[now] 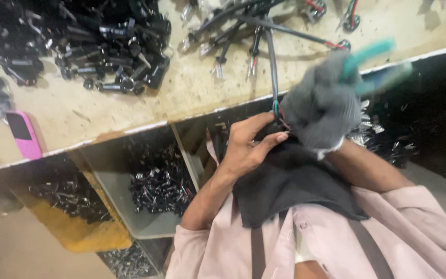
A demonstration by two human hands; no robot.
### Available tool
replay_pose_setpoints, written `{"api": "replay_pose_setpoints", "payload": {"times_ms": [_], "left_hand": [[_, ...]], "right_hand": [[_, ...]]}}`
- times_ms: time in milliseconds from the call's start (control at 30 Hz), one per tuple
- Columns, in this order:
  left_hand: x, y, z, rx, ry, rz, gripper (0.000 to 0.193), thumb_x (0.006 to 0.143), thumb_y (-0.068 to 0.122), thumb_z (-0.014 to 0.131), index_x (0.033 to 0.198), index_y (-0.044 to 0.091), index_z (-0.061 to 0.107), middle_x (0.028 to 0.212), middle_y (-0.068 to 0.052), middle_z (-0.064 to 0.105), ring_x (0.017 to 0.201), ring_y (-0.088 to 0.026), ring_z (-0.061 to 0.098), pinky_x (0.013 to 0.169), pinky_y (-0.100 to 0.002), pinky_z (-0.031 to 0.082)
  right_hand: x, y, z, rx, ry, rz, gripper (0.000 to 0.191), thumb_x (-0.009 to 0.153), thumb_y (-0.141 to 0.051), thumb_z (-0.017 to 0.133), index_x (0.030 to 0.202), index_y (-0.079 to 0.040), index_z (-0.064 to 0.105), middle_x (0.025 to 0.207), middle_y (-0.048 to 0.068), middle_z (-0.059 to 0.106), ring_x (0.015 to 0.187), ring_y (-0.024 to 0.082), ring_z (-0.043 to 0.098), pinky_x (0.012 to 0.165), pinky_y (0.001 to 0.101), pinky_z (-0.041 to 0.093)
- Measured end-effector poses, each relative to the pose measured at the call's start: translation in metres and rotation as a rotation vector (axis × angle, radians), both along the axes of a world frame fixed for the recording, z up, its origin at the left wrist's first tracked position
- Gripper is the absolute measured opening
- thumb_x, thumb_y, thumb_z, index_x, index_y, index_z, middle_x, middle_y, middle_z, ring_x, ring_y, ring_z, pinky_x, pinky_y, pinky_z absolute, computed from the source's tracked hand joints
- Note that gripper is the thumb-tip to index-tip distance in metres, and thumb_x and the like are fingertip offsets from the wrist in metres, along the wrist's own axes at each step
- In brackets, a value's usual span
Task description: The person repeatedly picks black cylindrical components and wire harnesses from a workbench, uses pliers to strip or adjust wires, and inserts the components into the harnesses. The person places the assembled units into a bin below the table.
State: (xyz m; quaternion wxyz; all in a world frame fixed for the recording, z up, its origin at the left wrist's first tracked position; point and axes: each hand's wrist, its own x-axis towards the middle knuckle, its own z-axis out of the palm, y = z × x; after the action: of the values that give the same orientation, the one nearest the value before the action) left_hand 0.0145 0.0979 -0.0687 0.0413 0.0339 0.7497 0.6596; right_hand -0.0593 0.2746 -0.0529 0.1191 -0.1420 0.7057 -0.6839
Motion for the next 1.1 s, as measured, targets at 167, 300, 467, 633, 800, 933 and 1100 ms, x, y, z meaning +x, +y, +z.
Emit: {"api": "replay_pose_setpoints", "payload": {"times_ms": [167, 300, 467, 633, 800, 933, 1100], "left_hand": [[-0.005, 0.0, 0.041, 0.858, -0.536, -0.096, 0.078, 0.097, 0.03, 0.074, 0.163, 0.007, 0.039, 0.091, -0.013, 0.068, 0.077, -0.018, 0.063, 0.072, -0.028, 0.052], [-0.008, 0.026, 0.052, -0.227, 0.161, -0.566, 0.083, 0.093, 0.026, 0.069, 0.162, 0.011, 0.024, 0.126, -0.025, 0.063, 0.091, -0.033, 0.071, 0.073, -0.038, 0.058], [0.003, -0.008, 0.039, -0.877, 0.081, -0.342, 0.053, 0.088, 0.019, 0.069, 0.138, 0.008, 0.058, 0.092, -0.011, 0.067, 0.079, -0.031, 0.069, 0.062, -0.041, 0.055], [-0.04, -0.073, 0.048, -1.033, 0.272, 0.134, 0.01, 0.096, 0.013, 0.067, 0.105, 0.014, 0.07, 0.083, -0.012, 0.07, 0.069, -0.031, 0.066, 0.062, -0.045, 0.052], [-0.114, -0.159, 0.015, -1.582, 0.661, 0.307, 0.038, 0.081, 0.005, 0.068, 0.116, 0.02, 0.071, 0.138, -0.014, 0.059, 0.122, -0.034, 0.065, 0.103, -0.054, 0.052], [-0.117, -0.178, -0.004, -0.487, 0.528, 0.409, 0.031, 0.097, 0.02, 0.073, 0.127, 0.013, 0.065, 0.133, -0.01, 0.065, 0.111, -0.027, 0.068, 0.094, -0.046, 0.057], [-0.096, -0.086, 0.008, 0.536, 0.154, 0.31, 0.053, 0.106, 0.049, 0.061, 0.14, 0.009, 0.052, 0.093, -0.007, 0.065, 0.083, -0.018, 0.067, 0.081, -0.036, 0.06]], "right_hand": [[-0.057, 0.003, 0.016, 0.383, 0.802, -0.048, 0.044, 0.088, -0.015, 0.077, 0.124, 0.003, 0.058, 0.107, 0.022, 0.066, 0.094, 0.037, 0.067, 0.077, 0.044, 0.056], [-0.105, -0.035, 0.033, 0.732, 0.798, -0.023, 0.031, 0.097, -0.015, 0.084, 0.12, -0.006, 0.065, 0.096, 0.013, 0.071, 0.082, 0.03, 0.07, 0.067, 0.0411, 0.055], [-0.095, 0.004, 0.051, 0.92, 0.85, -0.007, 0.018, 0.108, -0.003, 0.075, 0.12, 0.0, 0.061, 0.104, 0.017, 0.069, 0.082, 0.028, 0.07, 0.065, 0.037, 0.054], [-0.077, 0.039, 0.012, 1.122, 0.782, 0.056, 0.021, 0.104, -0.013, 0.08, 0.109, 0.0, 0.065, 0.098, 0.021, 0.068, 0.072, 0.027, 0.07, 0.054, 0.0349, 0.055], [-0.053, 0.042, 0.014, 1.01, 0.682, 0.017, 0.022, 0.104, -0.013, 0.082, 0.112, 0.001, 0.067, 0.109, 0.023, 0.066, 0.093, 0.031, 0.071, 0.069, 0.0364, 0.059], [-0.06, 0.055, 0.03, 1.054, 0.548, 0.045, 0.033, 0.087, -0.016, 0.082, 0.115, -0.002, 0.069, 0.109, 0.021, 0.066, 0.09, 0.034, 0.069, 0.073, 0.0416, 0.059], [-0.07, 0.062, 0.021, 1.004, 0.59, 0.0, 0.024, 0.085, -0.022, 0.083, 0.099, -0.008, 0.069, 0.107, 0.016, 0.067, 0.092, 0.033, 0.068, 0.073, 0.045, 0.055]]}}
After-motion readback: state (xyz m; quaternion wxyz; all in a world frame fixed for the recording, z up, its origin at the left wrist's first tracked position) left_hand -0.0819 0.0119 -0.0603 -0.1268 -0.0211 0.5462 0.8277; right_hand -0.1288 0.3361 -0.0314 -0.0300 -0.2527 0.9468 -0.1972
